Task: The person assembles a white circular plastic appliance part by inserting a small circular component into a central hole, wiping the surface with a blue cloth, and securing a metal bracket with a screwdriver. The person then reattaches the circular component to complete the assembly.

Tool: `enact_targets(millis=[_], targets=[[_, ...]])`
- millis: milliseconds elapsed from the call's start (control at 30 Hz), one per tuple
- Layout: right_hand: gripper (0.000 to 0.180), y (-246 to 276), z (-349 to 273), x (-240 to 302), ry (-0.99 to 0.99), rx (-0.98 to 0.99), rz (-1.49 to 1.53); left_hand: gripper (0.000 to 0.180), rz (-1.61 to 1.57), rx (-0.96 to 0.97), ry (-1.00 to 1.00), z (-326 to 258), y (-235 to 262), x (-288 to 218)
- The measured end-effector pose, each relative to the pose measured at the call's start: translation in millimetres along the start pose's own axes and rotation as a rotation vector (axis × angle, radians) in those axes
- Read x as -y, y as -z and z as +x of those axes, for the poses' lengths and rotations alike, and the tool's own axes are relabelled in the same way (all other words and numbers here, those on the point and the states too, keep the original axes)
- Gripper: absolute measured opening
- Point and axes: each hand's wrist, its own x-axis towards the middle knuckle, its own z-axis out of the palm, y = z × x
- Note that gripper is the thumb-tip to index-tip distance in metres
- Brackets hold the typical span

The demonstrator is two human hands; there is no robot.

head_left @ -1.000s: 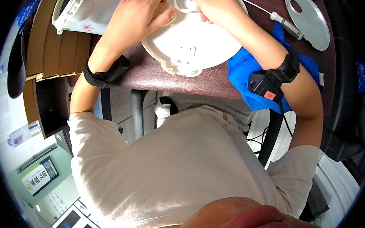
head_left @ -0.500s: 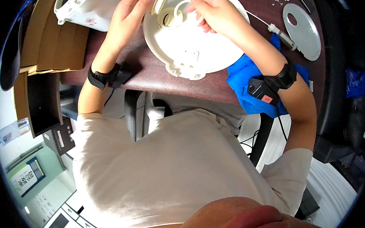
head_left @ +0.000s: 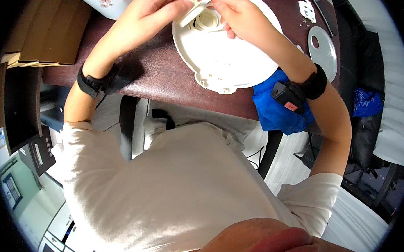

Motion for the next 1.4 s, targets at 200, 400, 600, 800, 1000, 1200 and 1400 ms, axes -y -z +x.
enact_targets(millis=[200,400,600,800,1000,1200,1400], targets=[[0.027,-10.7,7.0,-0.5,0.234,-0.12,-0.249,0.038,0.241,0.205,-0.053,-22.3,10.0,-5.9],[0.029,-14.5,14.3,-2.5,0.266,-0.1,-0.365,0.05,0.379,0.18,-0.134,-29.2,8.9,-5.2],[0.029,-16.7,16.0,1.7,0.22,-0.103,-0.329,0.052,0.441,0.218,-0.119,-26.5,14.4,-6.8],[0.029,-17.0,15.0,-1.5,0.389,-0.181,-0.515,0.054,0.426,0.23,-0.156,-22.3,12.8,-10.9],[0.027,-13.7,18.4,-7.4,0.353,-0.14,-0.258,0.055,0.41,0.278,-0.053,-16.3,17.1,-26.6],[0.025,-16.2,11.8,2.3,0.343,-0.148,-0.61,0.054,0.43,0.257,-0.239,-15.8,14.1,-8.1],[0.025,-12.4,21.3,-10.9,0.455,-0.185,-0.46,0.053,0.389,0.274,-0.15,-12.1,16.5,-23.3]])
